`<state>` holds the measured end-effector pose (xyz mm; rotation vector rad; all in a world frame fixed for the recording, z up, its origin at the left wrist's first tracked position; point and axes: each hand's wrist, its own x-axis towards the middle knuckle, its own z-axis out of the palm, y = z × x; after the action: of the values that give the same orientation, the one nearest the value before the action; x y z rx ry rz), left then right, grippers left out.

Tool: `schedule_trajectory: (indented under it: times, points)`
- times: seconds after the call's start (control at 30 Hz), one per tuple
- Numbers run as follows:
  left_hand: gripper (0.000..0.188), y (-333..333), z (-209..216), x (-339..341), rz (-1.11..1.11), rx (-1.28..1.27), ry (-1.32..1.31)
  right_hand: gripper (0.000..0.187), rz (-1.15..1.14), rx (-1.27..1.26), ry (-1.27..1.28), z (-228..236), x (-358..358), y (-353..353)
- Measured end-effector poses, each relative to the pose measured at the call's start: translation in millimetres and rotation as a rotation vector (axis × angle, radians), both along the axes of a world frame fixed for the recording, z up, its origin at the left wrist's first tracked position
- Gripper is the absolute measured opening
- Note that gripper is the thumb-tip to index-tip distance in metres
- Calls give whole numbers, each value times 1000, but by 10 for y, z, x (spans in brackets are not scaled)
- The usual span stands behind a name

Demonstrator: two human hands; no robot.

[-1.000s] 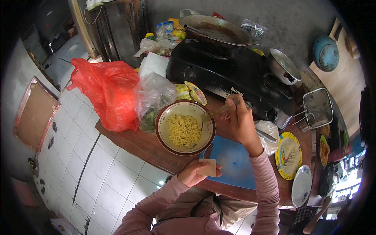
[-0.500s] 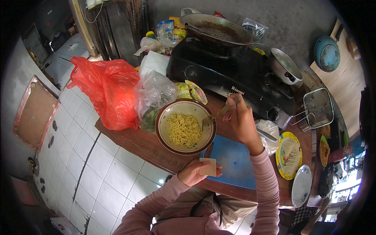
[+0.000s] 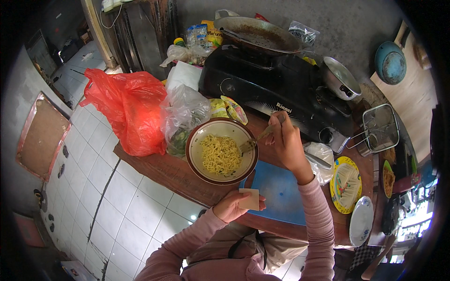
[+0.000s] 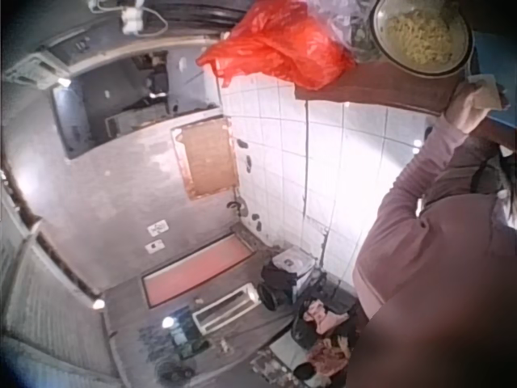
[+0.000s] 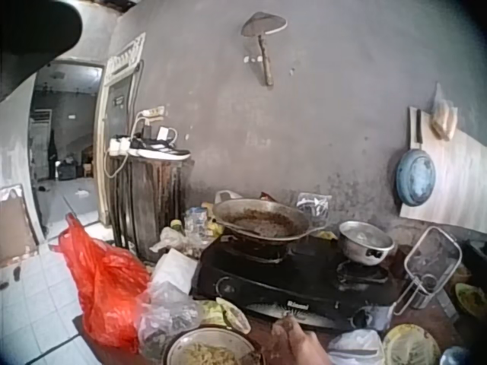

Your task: The person cuts square wonton wrappers into smaller pieces on a blue cutting board. They then place a small amount of noodle filling onto each piece and fold the wrappers into triangular wontons, placing the finished items on a plate.

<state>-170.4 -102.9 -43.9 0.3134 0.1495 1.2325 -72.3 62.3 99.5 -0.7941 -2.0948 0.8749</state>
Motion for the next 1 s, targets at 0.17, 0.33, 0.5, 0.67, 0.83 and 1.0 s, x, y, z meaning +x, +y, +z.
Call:
schedule_trajectory:
  times: [0.17, 0.33, 0.5, 0.67, 0.83, 1.0]
  points:
    - [32, 2, -1, -1, -5, -4, -8, 11, -25, 182, 0, 1, -33, 29]
    - [33, 2, -13, -4, -9, 13, 2, 13, 20, -4, 18, -36, -11, 39]
    - [32, 3, -20, 5, -5, 15, 11, 17, -79, -238, 86, -180, -21, 40]
    - [33, 5, -21, 1, -12, 22, 10, 18, -206, -398, 267, -325, -25, -11]
    - [32, 5, 8, 2, 1, 52, -14, 17, -173, -421, 462, -341, -72, -15]
    - [31, -5, 46, -5, 11, -2, 3, 17, -132, -458, 599, -480, -282, -120]
